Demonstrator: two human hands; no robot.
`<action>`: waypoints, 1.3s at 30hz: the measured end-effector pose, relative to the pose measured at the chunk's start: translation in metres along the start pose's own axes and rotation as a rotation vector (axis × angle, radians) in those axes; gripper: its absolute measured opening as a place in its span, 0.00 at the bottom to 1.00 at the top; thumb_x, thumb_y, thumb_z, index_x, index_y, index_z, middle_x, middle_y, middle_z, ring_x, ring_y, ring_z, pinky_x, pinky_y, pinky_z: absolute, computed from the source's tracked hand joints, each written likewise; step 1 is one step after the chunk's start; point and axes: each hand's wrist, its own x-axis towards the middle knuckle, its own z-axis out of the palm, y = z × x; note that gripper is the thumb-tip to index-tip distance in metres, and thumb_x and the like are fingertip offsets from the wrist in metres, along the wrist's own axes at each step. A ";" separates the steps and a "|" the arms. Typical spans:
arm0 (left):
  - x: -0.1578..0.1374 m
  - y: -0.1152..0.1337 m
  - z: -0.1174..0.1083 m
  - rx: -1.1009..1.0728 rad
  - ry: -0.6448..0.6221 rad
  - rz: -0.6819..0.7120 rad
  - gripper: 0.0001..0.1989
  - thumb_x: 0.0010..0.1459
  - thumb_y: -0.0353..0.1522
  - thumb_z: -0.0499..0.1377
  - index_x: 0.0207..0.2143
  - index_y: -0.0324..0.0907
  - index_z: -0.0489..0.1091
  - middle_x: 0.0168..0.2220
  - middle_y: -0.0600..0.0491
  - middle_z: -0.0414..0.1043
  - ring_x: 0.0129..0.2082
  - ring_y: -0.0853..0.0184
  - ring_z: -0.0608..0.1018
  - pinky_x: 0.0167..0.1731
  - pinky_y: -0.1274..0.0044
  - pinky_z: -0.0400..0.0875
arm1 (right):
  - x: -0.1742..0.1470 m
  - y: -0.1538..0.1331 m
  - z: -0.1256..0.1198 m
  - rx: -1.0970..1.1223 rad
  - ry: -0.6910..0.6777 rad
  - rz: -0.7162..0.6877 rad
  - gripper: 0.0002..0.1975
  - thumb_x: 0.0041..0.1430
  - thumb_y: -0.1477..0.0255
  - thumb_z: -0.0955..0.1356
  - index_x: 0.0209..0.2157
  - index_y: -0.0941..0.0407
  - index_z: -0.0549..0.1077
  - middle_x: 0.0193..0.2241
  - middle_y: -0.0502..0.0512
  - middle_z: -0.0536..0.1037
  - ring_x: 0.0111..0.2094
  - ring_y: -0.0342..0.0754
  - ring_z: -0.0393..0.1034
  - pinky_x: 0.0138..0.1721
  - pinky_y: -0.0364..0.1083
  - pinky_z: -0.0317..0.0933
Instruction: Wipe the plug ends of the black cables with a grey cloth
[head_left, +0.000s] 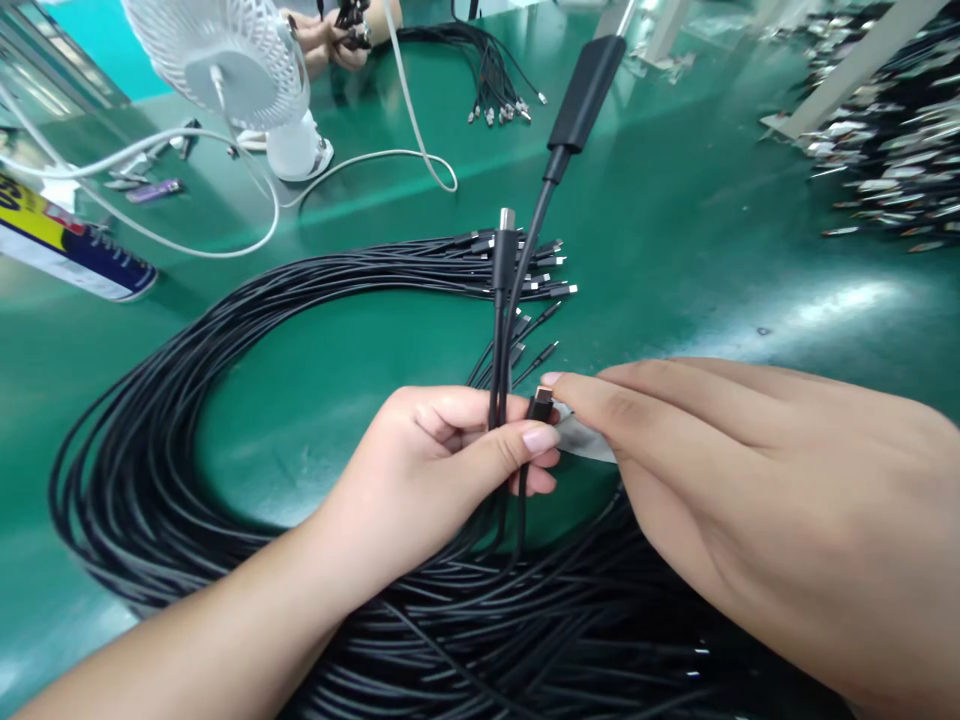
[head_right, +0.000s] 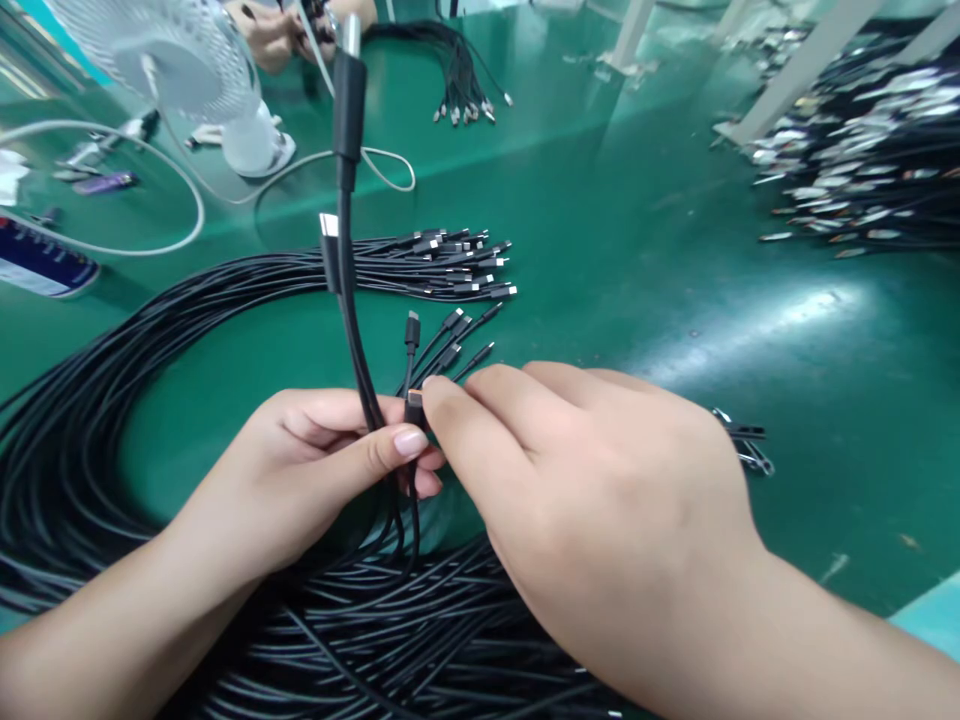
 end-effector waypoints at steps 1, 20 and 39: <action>0.000 0.000 0.000 0.004 -0.002 0.001 0.06 0.55 0.27 0.64 0.26 0.37 0.78 0.23 0.53 0.78 0.25 0.72 0.78 0.28 0.85 0.74 | 0.000 0.000 0.000 -0.002 -0.001 -0.001 0.14 0.65 0.78 0.61 0.40 0.59 0.79 0.32 0.56 0.83 0.26 0.48 0.75 0.24 0.48 0.62; -0.001 -0.001 -0.001 0.014 0.002 -0.005 0.04 0.53 0.30 0.67 0.27 0.38 0.79 0.23 0.53 0.77 0.25 0.70 0.77 0.29 0.81 0.74 | 0.000 0.001 -0.002 0.000 -0.034 0.013 0.14 0.63 0.78 0.62 0.41 0.60 0.79 0.34 0.58 0.83 0.27 0.51 0.76 0.23 0.50 0.62; -0.001 -0.002 -0.002 -0.030 0.019 0.015 0.06 0.53 0.32 0.68 0.28 0.37 0.78 0.26 0.51 0.79 0.24 0.70 0.79 0.29 0.80 0.75 | 0.000 0.014 0.003 0.399 -0.091 0.196 0.13 0.63 0.79 0.62 0.41 0.55 0.76 0.33 0.54 0.81 0.31 0.47 0.76 0.30 0.44 0.65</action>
